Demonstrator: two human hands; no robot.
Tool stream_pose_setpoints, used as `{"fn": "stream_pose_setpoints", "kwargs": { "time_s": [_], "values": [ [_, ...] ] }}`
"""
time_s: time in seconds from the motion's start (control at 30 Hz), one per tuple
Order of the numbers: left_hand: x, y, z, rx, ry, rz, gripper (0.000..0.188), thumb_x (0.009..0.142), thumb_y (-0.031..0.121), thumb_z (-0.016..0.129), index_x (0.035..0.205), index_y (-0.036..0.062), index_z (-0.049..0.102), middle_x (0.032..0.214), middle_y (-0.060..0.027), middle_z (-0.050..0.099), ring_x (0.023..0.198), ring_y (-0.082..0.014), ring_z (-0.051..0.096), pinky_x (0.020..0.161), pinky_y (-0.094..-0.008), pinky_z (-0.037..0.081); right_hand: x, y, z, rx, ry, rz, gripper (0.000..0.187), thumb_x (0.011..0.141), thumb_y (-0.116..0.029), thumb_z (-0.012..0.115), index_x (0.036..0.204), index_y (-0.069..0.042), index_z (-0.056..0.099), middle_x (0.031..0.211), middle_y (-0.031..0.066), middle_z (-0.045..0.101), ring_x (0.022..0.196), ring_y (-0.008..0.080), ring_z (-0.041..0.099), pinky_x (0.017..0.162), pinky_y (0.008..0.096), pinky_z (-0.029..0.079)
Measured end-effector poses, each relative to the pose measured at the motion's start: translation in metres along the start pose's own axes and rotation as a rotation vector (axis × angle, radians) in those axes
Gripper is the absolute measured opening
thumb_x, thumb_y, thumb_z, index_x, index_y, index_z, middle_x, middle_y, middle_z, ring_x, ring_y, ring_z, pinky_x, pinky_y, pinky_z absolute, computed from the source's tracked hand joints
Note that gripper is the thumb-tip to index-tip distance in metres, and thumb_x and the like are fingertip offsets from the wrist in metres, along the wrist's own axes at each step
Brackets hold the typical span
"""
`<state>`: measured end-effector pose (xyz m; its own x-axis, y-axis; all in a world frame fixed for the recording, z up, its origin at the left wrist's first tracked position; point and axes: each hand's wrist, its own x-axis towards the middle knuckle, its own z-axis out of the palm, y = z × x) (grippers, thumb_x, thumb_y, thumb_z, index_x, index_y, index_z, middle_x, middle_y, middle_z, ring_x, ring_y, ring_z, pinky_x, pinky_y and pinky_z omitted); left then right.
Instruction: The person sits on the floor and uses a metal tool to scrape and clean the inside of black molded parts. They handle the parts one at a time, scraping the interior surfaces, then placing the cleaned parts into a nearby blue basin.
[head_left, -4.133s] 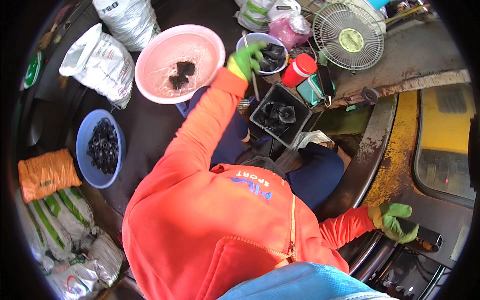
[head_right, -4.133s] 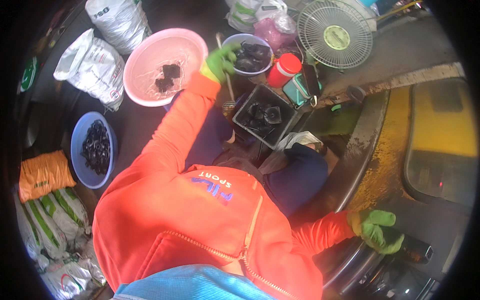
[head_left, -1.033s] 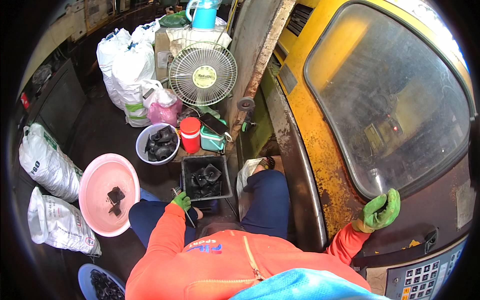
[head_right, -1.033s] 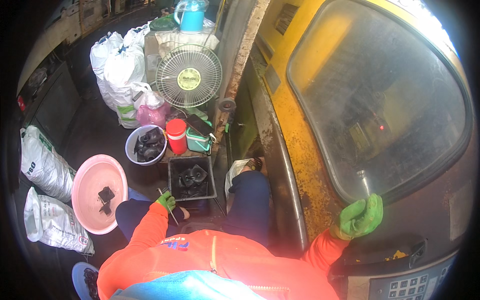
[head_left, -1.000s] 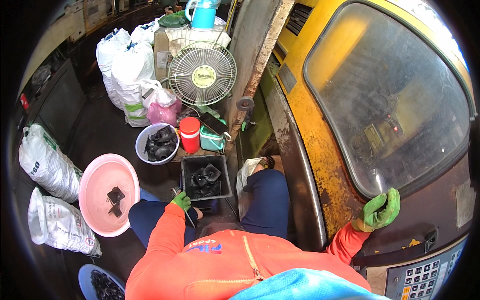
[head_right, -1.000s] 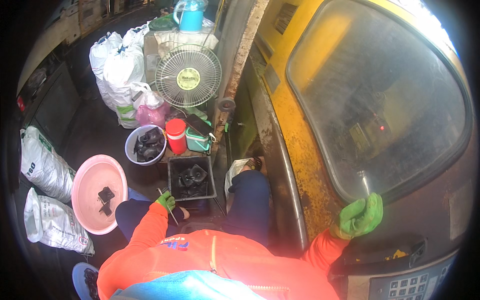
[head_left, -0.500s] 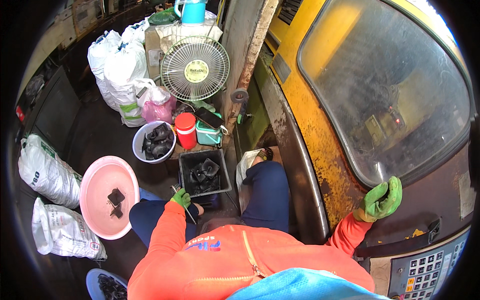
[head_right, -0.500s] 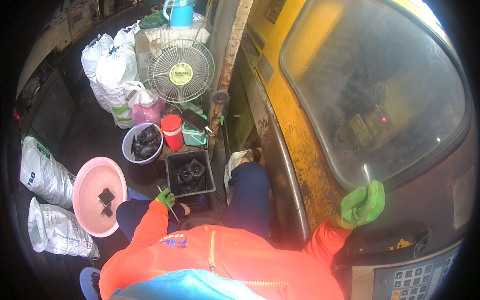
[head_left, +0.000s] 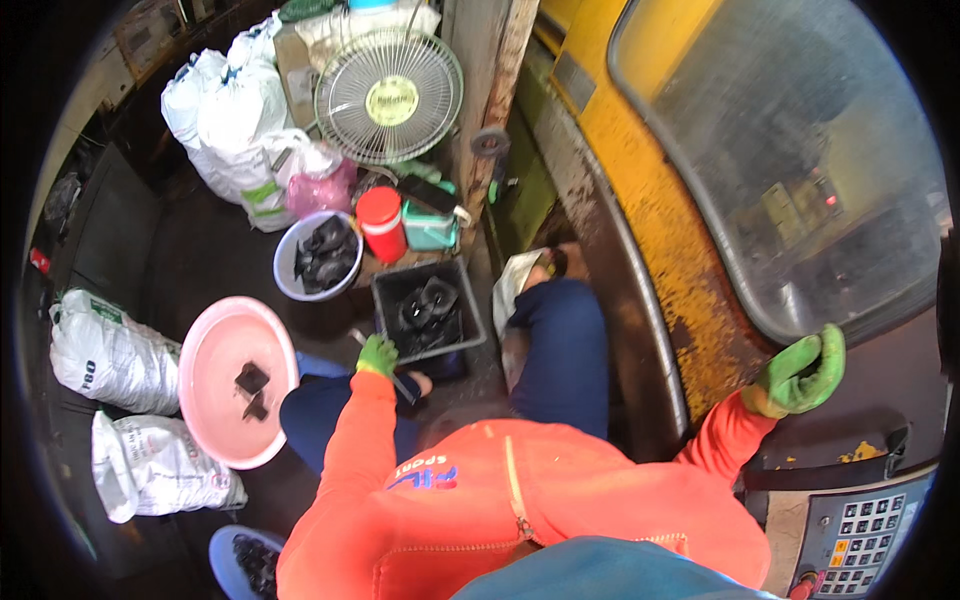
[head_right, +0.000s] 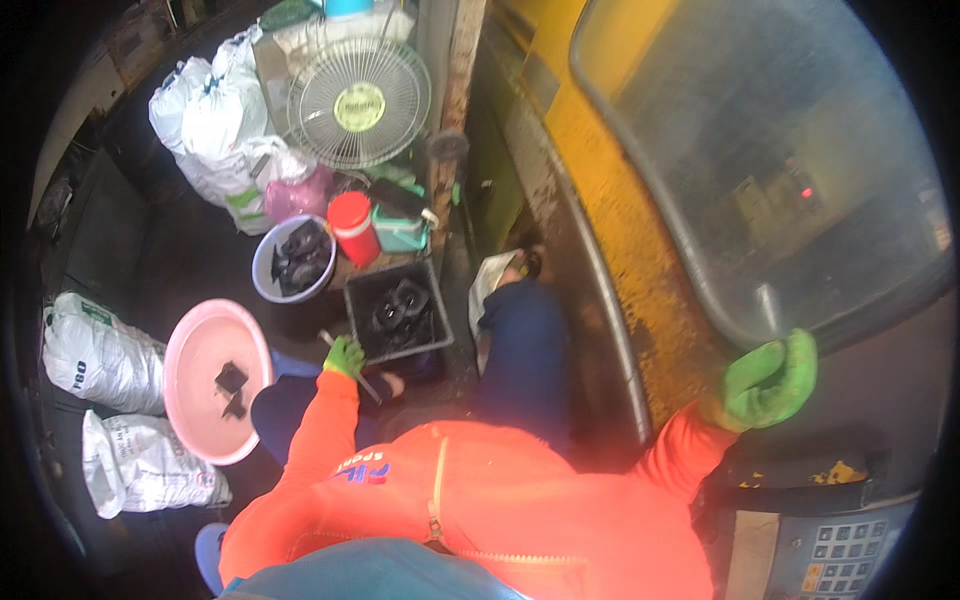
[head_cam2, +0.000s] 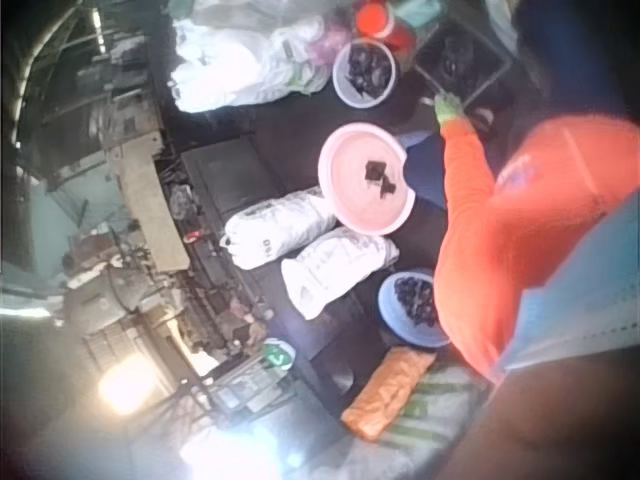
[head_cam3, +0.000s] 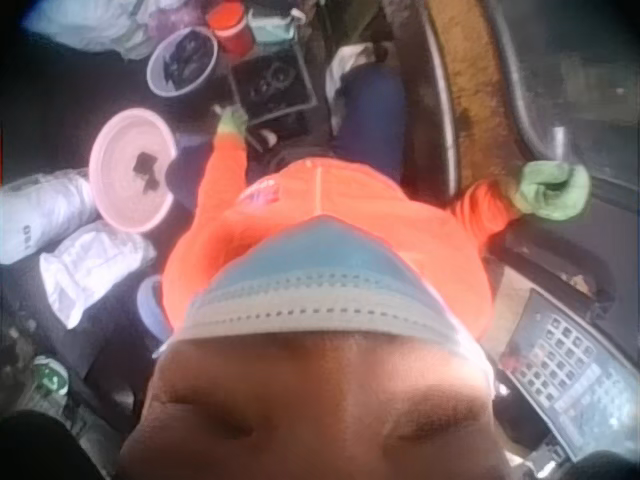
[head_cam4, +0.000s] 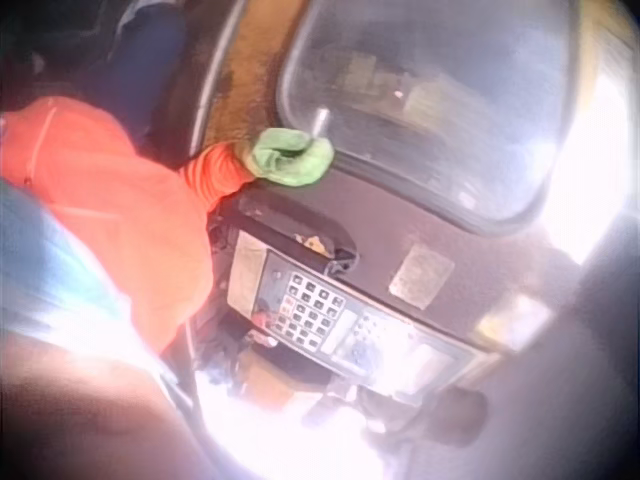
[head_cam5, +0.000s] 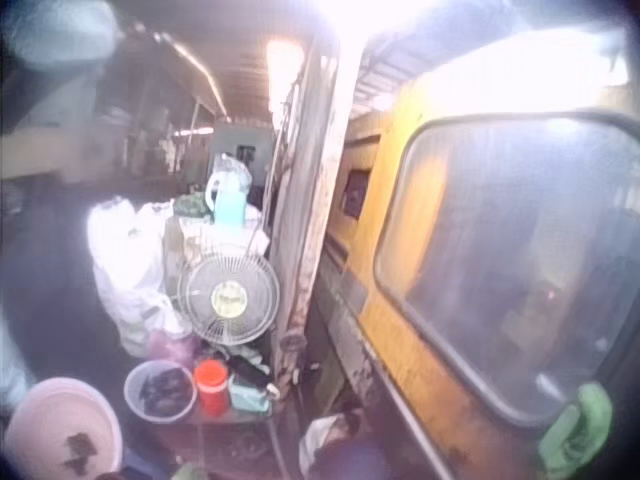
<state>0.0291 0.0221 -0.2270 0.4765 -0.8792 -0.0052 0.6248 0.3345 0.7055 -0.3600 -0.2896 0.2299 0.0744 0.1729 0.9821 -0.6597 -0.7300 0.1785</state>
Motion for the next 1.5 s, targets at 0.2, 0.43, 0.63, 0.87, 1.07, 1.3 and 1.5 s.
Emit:
{"fn": "stream_pose_setpoints", "kwargs": {
  "time_s": [0.2,0.43,0.63,0.87,1.07,1.3,1.5],
  "values": [
    [0.026,0.036,0.079,0.149,0.356,0.08,0.044,0.099,0.03,0.044,0.13,-0.0024,0.045,0.119,-0.0183,0.058,0.107,-0.0282,0.06,0.091,-0.0341,0.048,-0.033,-0.074,0.055,0.376,0.051,0.235,0.019,0.087,-0.003,0.049,0.092,0.007,0.063,0.089,0.0177,0.066,0.071,0.0231,0.062,0.065,0.0277,0.05],
    [0.062,0.095,0.2,-0.155,0.207,0.366,0.049,0.096,0.031,0.053,0.131,-0.0021,0.041,0.118,-0.0181,0.055,0.108,-0.0326,0.057,0.099,-0.045,0.044,-0.164,-0.257,0.134,1.382,-1.55,0.44,0.044,0.089,-0.033,0.055,0.124,-0.006,0.054,0.116,0.015,0.06,0.102,0.0291,0.059,0.087,0.0407,0.045],
    [0.106,0.114,0.134,0.453,0.203,0.364,0.045,0.096,0.03,0.053,0.129,0.0001,0.05,0.118,-0.013,0.06,0.114,-0.025,0.056,0.098,-0.0376,0.044,-0.2,-0.283,0.186,1.416,-1.632,0.647,0.041,0.092,-0.038,0.052,0.117,-0.007,0.06,0.09,0.0116,0.065,0.084,0.0248,0.061,0.077,0.0346,0.047],
    [0.162,0.029,-0.03,2.186,-0.114,-0.661,0.039,0.093,0.026,0.043,0.121,0.0055,0.06,0.123,-0.0166,0.06,0.114,-0.0316,0.058,0.096,-0.0422,0.046,-0.173,-0.238,0.211,1.549,-1.294,1.587,0.03,0.095,-0.025,0.053,0.115,-0.003,0.059,0.071,-0.0069,0.046,0.056,0.0004,0.036,0.047,0.0163,0.026],
    [0.186,-0.033,-0.073,2.157,0.101,-0.867,0.041,0.096,0.035,0.041,0.108,0.0076,0.069,0.112,-0.0171,0.065,0.106,-0.035,0.061,0.09,-0.0445,0.049,-0.155,-0.243,0.208,1.444,-1.503,1.727,0.032,0.094,-0.028,0.051,0.113,-0.004,0.06,0.065,-0.0065,0.045,0.048,0.0015,0.033,0.043,0.0172,0.024],
    [0.161,-0.041,-0.071,1.572,0.704,-0.421,0.031,0.079,0.03,0.07,0.101,0.0088,0.069,0.102,-0.0176,0.067,0.096,-0.0353,0.064,0.084,-0.0424,0.049,-0.191,-0.25,0.206,1.475,-1.621,1.571,0.026,0.089,-0.029,0.061,0.098,-0.004,0.06,0.068,-0.0036,0.051,0.057,0.0037,0.043,0.051,0.0199,0.033],
    [0.114,0.022,0.021,1.597,0.643,0.126,0.024,0.081,0.024,0.069,0.1,0.0089,0.07,0.09,-0.0144,0.068,0.088,-0.0305,0.065,0.076,-0.0395,0.049,-0.258,-0.302,0.216,1.109,-1.789,1.375,0.04,0.082,-0.034,0.07,0.102,-0.001,0.061,0.08,0.0023,0.059,0.072,0.0114,0.053,0.068,0.0272,0.043]
  ]
}}
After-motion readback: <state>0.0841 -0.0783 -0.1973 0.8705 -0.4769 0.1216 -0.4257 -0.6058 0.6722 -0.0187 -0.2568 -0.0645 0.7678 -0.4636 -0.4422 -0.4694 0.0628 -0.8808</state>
